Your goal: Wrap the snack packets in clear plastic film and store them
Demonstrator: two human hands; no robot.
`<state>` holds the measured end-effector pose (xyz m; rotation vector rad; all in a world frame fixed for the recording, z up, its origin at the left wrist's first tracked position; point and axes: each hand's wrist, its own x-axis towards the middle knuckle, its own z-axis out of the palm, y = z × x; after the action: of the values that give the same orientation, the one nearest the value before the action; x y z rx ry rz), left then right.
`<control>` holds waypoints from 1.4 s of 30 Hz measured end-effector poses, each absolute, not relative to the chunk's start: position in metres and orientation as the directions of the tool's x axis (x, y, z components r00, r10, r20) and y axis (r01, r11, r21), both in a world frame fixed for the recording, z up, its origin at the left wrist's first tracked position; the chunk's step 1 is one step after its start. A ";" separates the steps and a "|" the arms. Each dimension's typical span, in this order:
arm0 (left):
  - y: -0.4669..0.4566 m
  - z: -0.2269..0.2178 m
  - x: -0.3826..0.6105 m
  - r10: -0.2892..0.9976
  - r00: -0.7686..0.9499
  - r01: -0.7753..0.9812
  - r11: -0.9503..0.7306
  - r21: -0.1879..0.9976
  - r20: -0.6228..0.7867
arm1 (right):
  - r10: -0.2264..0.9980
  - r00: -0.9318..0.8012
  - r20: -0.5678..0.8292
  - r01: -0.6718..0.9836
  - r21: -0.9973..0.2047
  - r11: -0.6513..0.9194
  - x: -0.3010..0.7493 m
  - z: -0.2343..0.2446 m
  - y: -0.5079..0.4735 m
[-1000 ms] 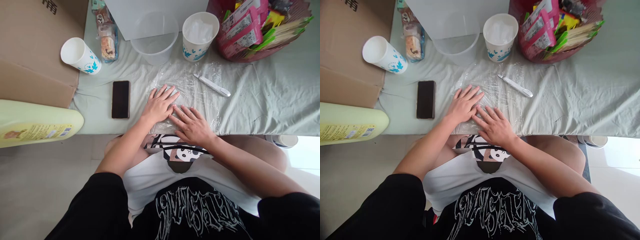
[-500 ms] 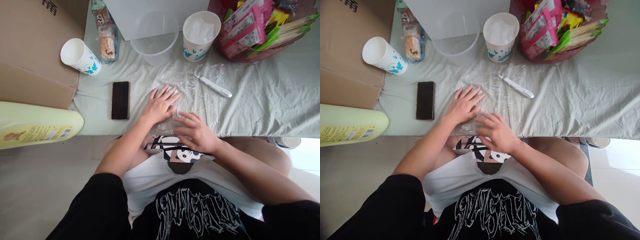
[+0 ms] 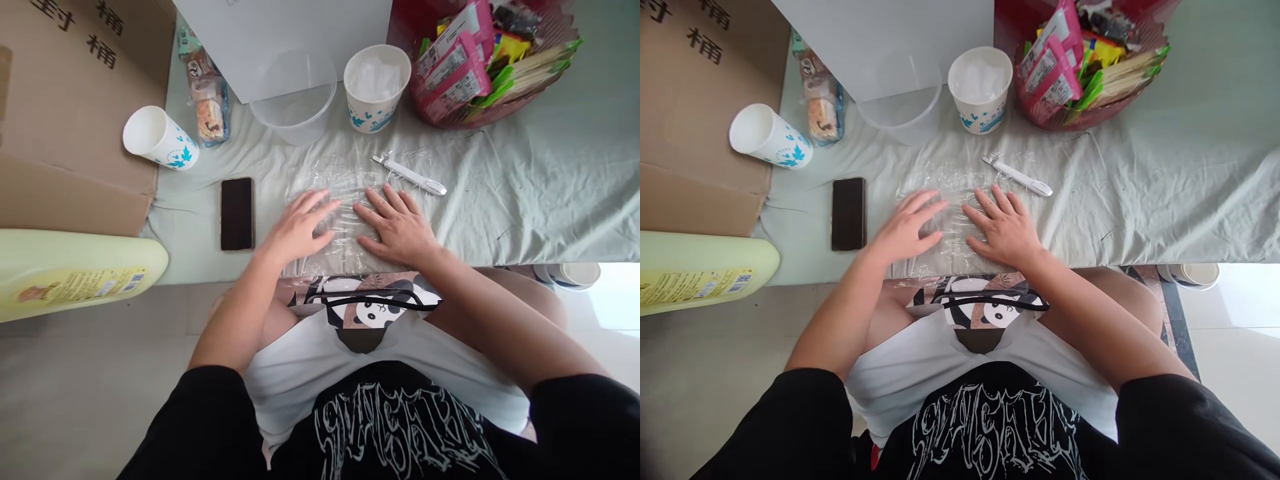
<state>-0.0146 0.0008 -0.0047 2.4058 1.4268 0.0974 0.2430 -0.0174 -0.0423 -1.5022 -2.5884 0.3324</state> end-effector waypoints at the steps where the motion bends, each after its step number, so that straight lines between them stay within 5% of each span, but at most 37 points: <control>1: 0.004 -0.004 -0.020 0.906 0.419 0.870 -0.383 0.310 -0.059 | 0.868 -0.496 0.005 0.840 -0.248 0.482 0.243 -0.043 -0.018; 5: 0.019 -0.003 -0.023 0.975 0.129 0.942 -0.178 0.286 0.183 | 0.865 -0.500 0.028 0.837 -0.238 0.492 0.243 -0.046 -0.018; 10: 0.035 -0.008 0.008 0.908 0.417 0.872 -0.410 0.269 0.033 | 0.861 -0.505 0.065 0.831 -0.232 0.505 0.242 -0.048 -0.020; 15: 0.050 -0.027 0.006 0.953 0.288 0.929 -0.256 0.266 -0.089 | 0.867 -0.494 0.067 0.840 -0.222 0.496 0.241 -0.049 -0.020; 20: 0.062 -0.046 -0.035 0.996 0.055 0.954 -0.073 0.289 0.069 | 0.868 -0.495 0.046 0.839 -0.236 0.491 0.241 -0.047 -0.019; 27: 0.072 -0.039 -0.037 0.984 0.014 0.895 -0.091 0.438 0.177 | 0.870 -0.491 0.031 0.838 -0.254 0.482 0.240 -0.043 -0.018; 30: 0.077 -0.040 -0.028 0.981 -0.047 0.761 -0.086 0.643 0.186 | 0.874 -0.486 0.024 0.840 -0.263 0.474 0.239 -0.043 -0.018; 34: 0.082 -0.041 -0.028 0.999 -0.041 0.428 0.000 0.904 0.020 | 0.873 -0.487 0.023 0.837 -0.272 0.474 0.239 -0.042 -0.018; 42: 0.091 -0.027 -0.035 1.000 0.001 0.271 0.012 0.962 -0.013 | 0.871 -0.490 0.023 0.842 -0.246 0.480 0.240 -0.039 -0.018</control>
<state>-0.0354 0.0910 -0.0271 1.4002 1.4125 1.0552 0.2397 -0.0184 -0.0390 -1.5019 -2.5756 0.3040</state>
